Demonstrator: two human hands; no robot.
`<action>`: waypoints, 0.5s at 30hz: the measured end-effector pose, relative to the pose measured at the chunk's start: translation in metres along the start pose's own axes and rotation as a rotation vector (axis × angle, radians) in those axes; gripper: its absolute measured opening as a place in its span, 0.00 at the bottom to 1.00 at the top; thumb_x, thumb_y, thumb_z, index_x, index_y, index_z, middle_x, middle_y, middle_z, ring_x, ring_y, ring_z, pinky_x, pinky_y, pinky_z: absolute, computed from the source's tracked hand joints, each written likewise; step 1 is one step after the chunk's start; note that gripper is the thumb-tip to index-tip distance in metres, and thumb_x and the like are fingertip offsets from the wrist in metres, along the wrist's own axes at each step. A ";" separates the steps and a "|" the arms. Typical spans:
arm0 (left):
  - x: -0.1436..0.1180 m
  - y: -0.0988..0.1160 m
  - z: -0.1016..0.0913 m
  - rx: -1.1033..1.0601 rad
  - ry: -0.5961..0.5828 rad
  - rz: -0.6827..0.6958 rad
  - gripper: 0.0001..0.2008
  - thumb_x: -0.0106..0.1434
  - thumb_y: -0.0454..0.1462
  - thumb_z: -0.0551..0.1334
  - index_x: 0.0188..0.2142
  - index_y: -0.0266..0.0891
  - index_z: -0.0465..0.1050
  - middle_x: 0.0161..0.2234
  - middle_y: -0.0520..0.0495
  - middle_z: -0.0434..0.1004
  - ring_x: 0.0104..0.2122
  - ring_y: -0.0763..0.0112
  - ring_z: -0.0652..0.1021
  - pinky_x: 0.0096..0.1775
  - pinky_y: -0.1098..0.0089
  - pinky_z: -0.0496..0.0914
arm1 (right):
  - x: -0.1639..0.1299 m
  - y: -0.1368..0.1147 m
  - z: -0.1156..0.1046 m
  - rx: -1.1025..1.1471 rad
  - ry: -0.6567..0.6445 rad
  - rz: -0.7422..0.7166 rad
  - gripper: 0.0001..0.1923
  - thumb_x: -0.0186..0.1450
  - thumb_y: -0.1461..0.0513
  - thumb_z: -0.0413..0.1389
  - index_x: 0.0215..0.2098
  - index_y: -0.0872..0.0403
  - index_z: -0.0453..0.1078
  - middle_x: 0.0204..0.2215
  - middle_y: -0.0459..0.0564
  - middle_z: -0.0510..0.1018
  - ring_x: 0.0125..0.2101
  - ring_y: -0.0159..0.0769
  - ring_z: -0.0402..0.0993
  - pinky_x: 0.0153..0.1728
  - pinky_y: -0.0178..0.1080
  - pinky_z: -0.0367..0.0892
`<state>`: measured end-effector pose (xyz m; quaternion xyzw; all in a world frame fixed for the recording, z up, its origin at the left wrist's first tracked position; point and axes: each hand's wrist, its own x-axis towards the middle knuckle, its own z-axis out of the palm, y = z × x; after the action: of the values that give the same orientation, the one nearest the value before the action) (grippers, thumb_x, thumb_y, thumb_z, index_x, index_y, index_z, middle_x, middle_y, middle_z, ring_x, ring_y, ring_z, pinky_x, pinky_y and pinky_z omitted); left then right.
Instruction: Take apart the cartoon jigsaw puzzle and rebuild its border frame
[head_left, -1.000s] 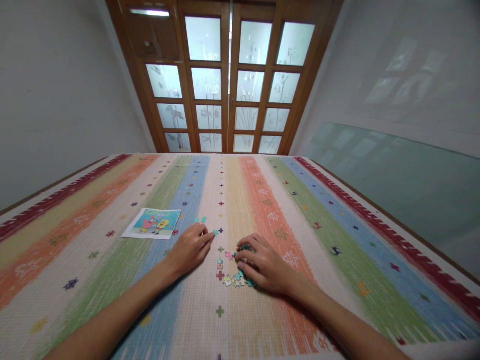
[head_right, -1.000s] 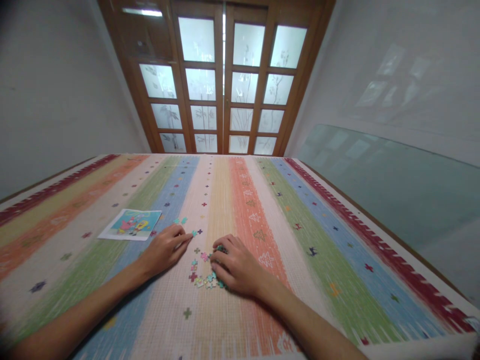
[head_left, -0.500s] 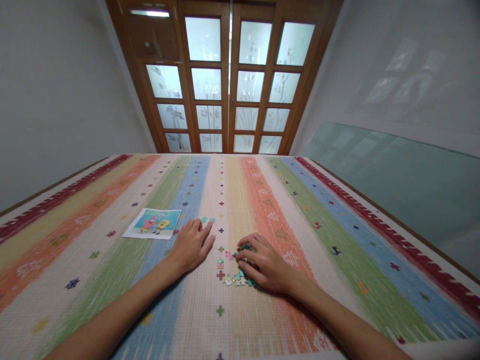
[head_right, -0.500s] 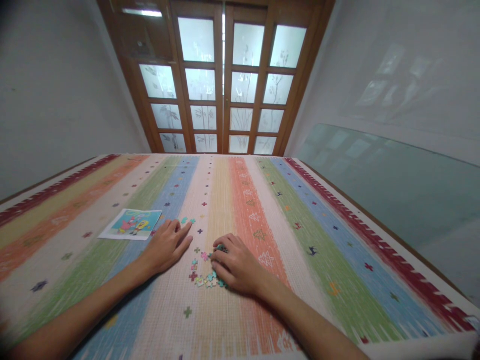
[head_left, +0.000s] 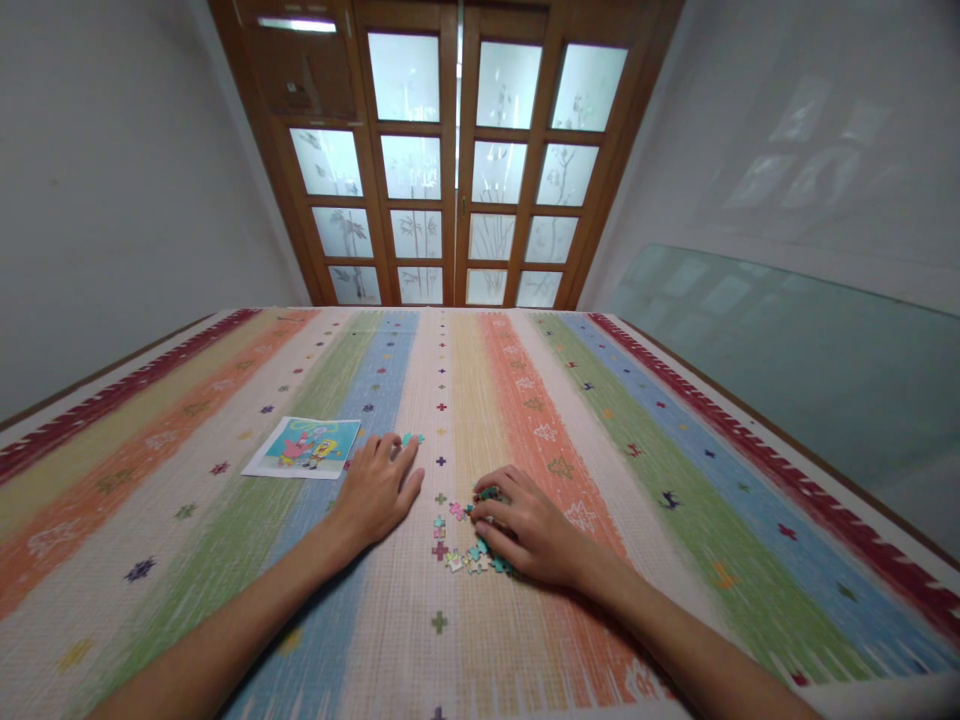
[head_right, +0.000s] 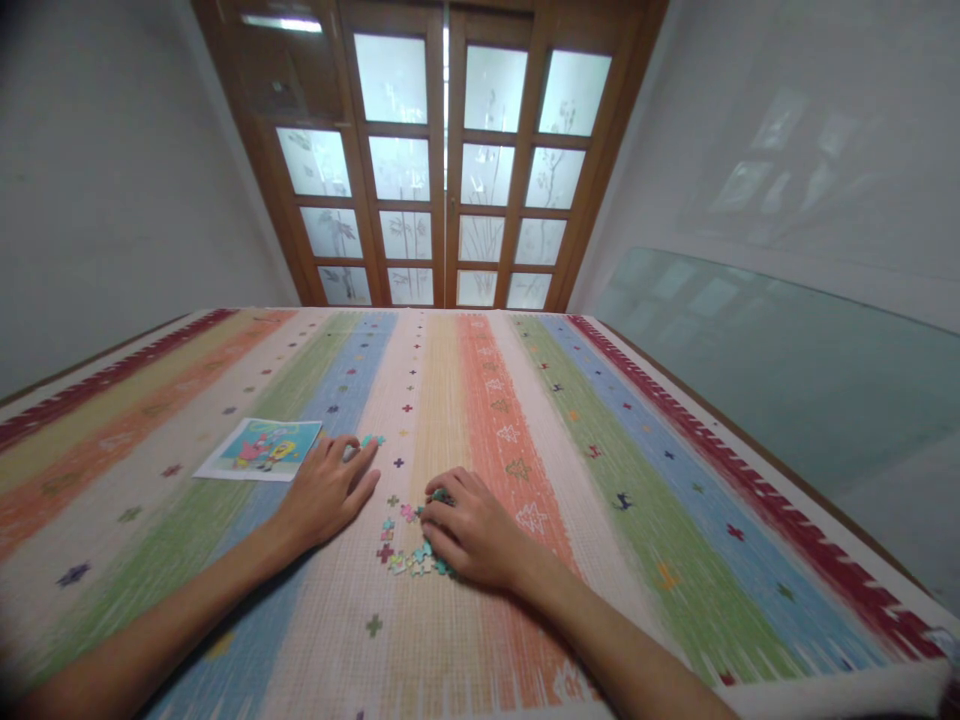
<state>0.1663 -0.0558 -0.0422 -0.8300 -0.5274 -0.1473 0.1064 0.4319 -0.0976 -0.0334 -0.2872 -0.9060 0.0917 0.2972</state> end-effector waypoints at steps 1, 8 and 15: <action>-0.001 0.000 0.000 0.009 0.002 -0.014 0.22 0.72 0.42 0.55 0.60 0.35 0.72 0.51 0.33 0.72 0.50 0.47 0.70 0.51 0.51 0.67 | 0.000 0.000 0.000 0.000 -0.001 0.002 0.09 0.73 0.63 0.53 0.42 0.55 0.76 0.44 0.57 0.75 0.46 0.44 0.70 0.48 0.49 0.69; -0.004 0.003 0.001 0.061 -0.062 -0.103 0.22 0.73 0.44 0.55 0.61 0.41 0.72 0.57 0.34 0.72 0.55 0.42 0.68 0.53 0.48 0.65 | 0.000 0.000 0.000 0.000 -0.006 0.000 0.09 0.73 0.64 0.53 0.41 0.56 0.76 0.44 0.57 0.76 0.46 0.44 0.70 0.48 0.49 0.69; -0.003 0.002 -0.001 0.085 -0.093 -0.108 0.21 0.73 0.45 0.56 0.60 0.38 0.72 0.58 0.35 0.73 0.56 0.41 0.68 0.53 0.48 0.65 | 0.000 0.000 0.000 0.000 -0.008 -0.003 0.10 0.73 0.63 0.52 0.42 0.55 0.76 0.44 0.57 0.75 0.45 0.43 0.70 0.48 0.48 0.69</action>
<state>0.1671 -0.0597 -0.0420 -0.8010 -0.5815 -0.0915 0.1091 0.4317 -0.0974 -0.0333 -0.2854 -0.9076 0.0923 0.2937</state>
